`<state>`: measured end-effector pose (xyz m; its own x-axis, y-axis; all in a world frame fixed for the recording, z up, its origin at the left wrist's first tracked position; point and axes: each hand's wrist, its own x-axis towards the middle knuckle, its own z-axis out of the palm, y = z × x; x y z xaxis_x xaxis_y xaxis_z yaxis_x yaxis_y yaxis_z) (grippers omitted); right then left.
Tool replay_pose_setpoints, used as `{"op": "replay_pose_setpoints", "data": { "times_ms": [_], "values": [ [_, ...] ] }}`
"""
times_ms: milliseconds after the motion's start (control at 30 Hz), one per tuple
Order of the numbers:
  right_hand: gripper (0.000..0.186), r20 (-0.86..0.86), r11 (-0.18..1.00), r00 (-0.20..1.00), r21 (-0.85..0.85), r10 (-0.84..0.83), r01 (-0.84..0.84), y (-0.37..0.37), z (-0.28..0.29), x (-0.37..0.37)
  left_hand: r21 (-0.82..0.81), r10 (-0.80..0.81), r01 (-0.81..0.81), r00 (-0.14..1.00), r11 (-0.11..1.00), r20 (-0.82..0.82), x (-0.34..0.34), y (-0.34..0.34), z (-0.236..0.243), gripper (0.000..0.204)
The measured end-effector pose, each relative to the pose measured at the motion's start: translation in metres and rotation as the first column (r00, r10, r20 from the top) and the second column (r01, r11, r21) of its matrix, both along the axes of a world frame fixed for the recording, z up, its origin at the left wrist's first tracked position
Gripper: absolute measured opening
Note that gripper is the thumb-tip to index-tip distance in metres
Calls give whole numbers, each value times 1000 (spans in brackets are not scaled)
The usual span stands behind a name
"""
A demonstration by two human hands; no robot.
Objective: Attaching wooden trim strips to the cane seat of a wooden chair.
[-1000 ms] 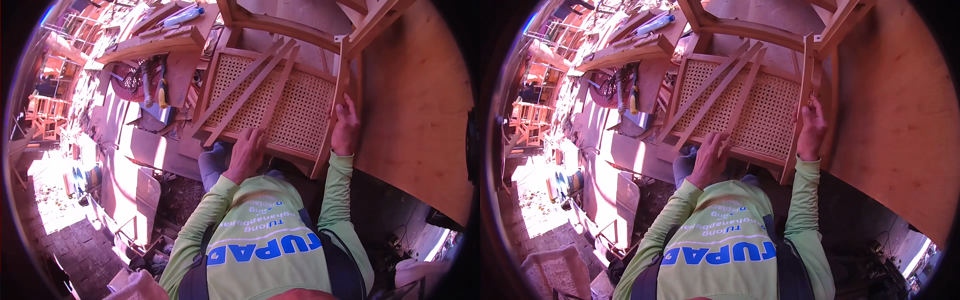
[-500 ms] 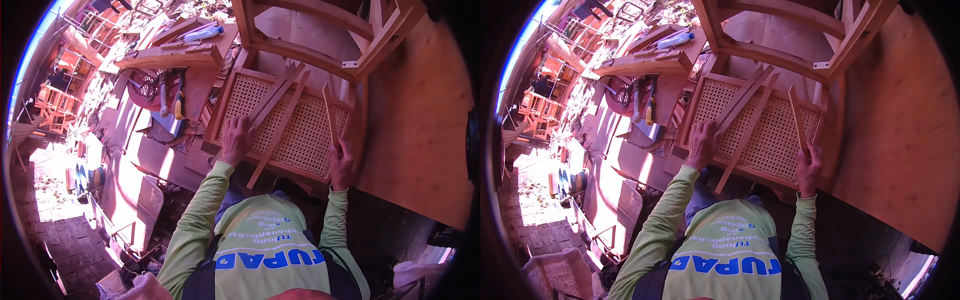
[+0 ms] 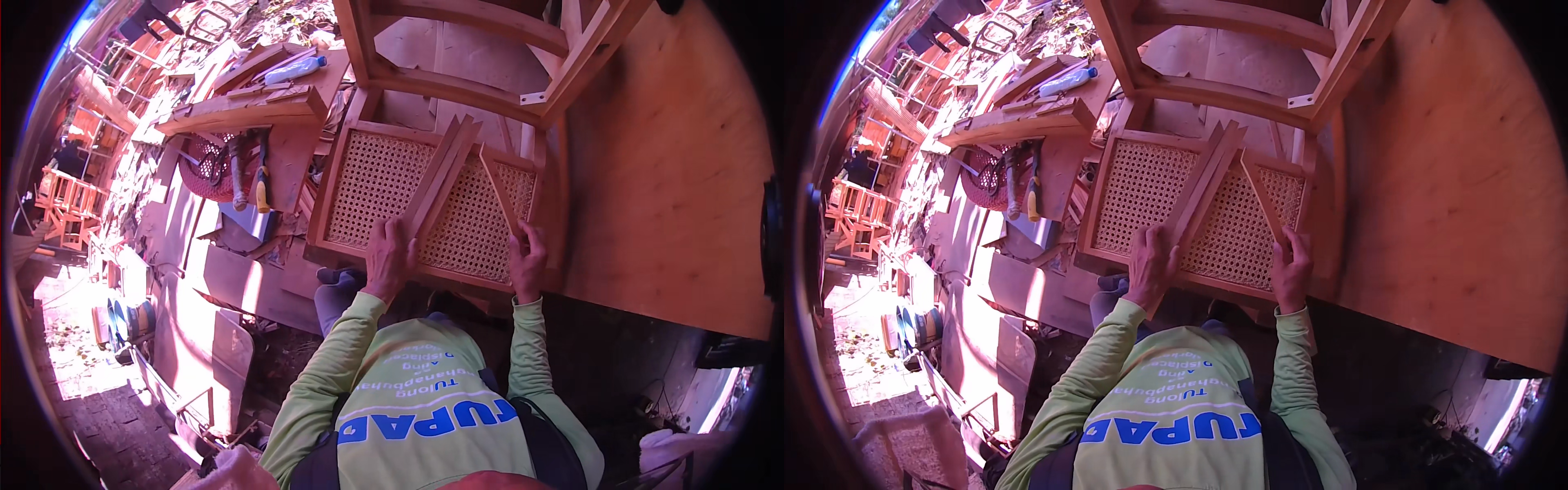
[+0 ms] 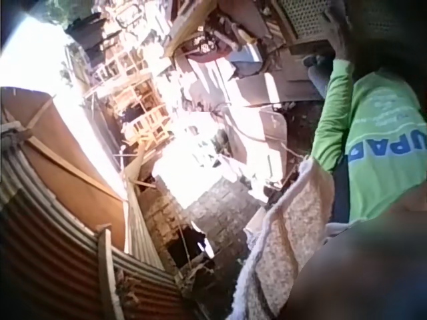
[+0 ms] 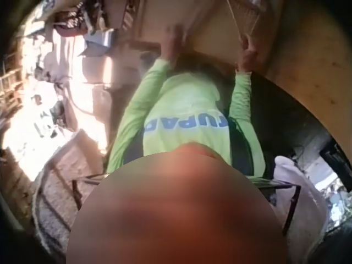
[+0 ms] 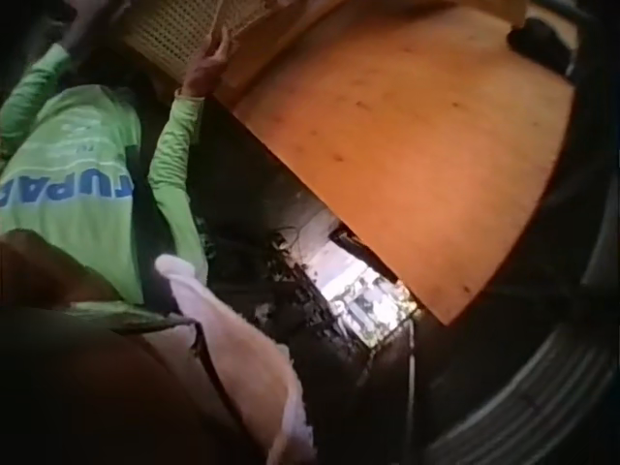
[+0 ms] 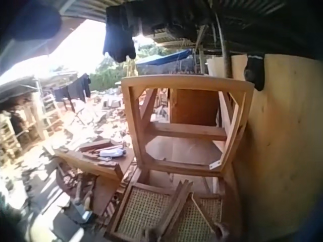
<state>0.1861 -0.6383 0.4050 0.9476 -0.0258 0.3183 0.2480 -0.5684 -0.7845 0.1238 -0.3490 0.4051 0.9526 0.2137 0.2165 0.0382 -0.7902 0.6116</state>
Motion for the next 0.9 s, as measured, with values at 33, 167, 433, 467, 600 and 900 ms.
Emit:
{"op": "replay_pose_setpoints", "data": {
  "times_ms": [33, 167, 433, 467, 600, 900],
  "values": [
    [34, 2, 1000, 1000, -8, -6, 6, 2, 0, 1, -8, -6, 6, 1000, 1000, 2, -2, -5, 1, 61],
    [32, 61, 999, 998, -31, 25, -23, 7, 6, 1, 119, -7, 9, 1000, 993, -13, -5, -17, 4, 77],
    [31, 55, 998, 997, -47, 45, -43, 11, 12, 2, 67, 15, -6, 991, 998, -136, 3, -28, 6, 74],
    [32, 45, 997, 998, -57, 51, -48, 11, 14, 2, 84, -22, 29, 996, 996, -88, 3, -27, -3, 70],
    [34, 9, 998, 998, -29, 54, -54, 12, 18, 2, 84, -45, 47, 999, 995, -24, 3, -30, -6, 61],
    [35, 49, 996, 996, -46, 78, -75, 16, 18, 1, -95, 22, -34, 993, 995, -120, 3, -26, 13, 60]
  ]
}}
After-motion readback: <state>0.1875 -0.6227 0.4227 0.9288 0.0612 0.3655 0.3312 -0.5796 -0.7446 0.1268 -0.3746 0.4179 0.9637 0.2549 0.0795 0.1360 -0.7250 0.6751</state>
